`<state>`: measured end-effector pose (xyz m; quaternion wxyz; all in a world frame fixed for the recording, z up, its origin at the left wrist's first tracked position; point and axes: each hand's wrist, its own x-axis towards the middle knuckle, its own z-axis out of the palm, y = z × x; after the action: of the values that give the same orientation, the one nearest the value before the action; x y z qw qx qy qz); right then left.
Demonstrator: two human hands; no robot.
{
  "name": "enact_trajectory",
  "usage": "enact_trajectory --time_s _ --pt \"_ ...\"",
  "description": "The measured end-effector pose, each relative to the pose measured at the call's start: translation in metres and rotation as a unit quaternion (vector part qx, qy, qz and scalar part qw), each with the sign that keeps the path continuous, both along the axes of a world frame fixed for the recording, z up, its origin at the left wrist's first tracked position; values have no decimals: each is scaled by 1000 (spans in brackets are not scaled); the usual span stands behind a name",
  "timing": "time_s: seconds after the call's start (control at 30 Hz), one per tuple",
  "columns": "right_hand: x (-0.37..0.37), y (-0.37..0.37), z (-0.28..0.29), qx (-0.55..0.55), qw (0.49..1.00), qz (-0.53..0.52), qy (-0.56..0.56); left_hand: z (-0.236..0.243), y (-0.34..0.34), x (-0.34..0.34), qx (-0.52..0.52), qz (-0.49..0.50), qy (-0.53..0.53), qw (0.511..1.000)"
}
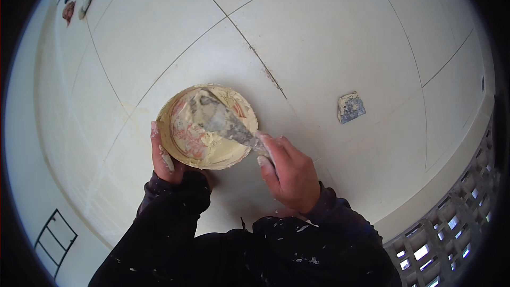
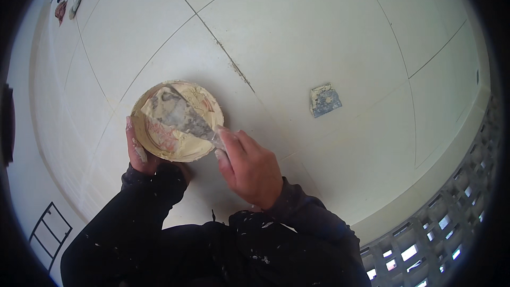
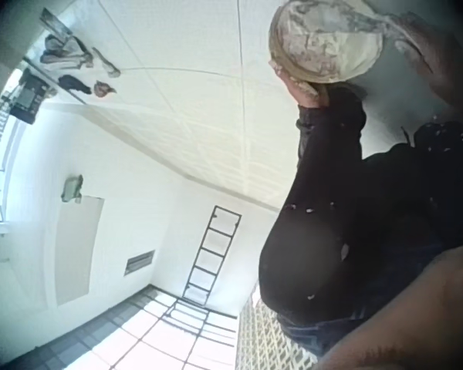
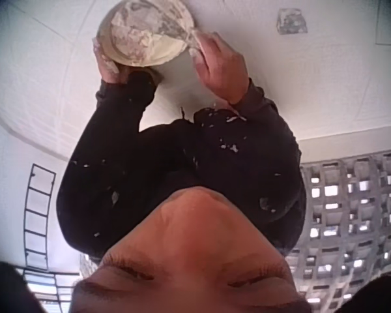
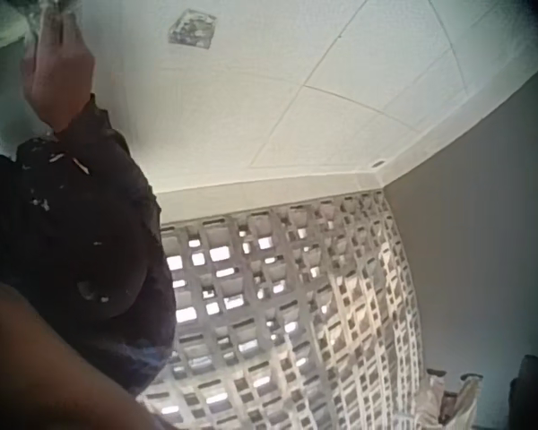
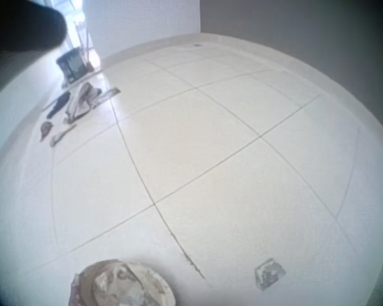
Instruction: The person applies filler to the joints between floor tiles using a small scraper. They scoop the material from a bowl and press it into the gaps, then use a cloth to wipe the surface.
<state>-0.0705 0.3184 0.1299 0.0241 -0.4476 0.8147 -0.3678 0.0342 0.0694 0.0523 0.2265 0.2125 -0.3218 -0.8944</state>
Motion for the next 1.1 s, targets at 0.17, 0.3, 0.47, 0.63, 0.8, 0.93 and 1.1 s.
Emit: enact_trajectory --time_s 0.17,0.3,0.47,0.63,0.8,0.93,1.1 --pt "-1 10 -11 -21 997 74 28 -10 20 -3 30 30 3 999" --pt "-16 92 -30 -68 987 140 32 -35 55 10 -15 72 -23 997" --pt "-55 251 -99 -1 971 -167 172 -90 109 31 -47 76 -44 995" --pt "-97 261 -111 36 957 -235 164 -119 116 55 -95 84 -55 990" --pt "-85 235 -107 58 961 -246 109 -118 101 76 -104 92 -55 989" --pt "-70 208 -92 83 961 -255 66 -101 80 87 -92 87 -56 990" --pt "-59 186 -80 90 958 -271 22 -77 73 99 -79 104 -67 989"
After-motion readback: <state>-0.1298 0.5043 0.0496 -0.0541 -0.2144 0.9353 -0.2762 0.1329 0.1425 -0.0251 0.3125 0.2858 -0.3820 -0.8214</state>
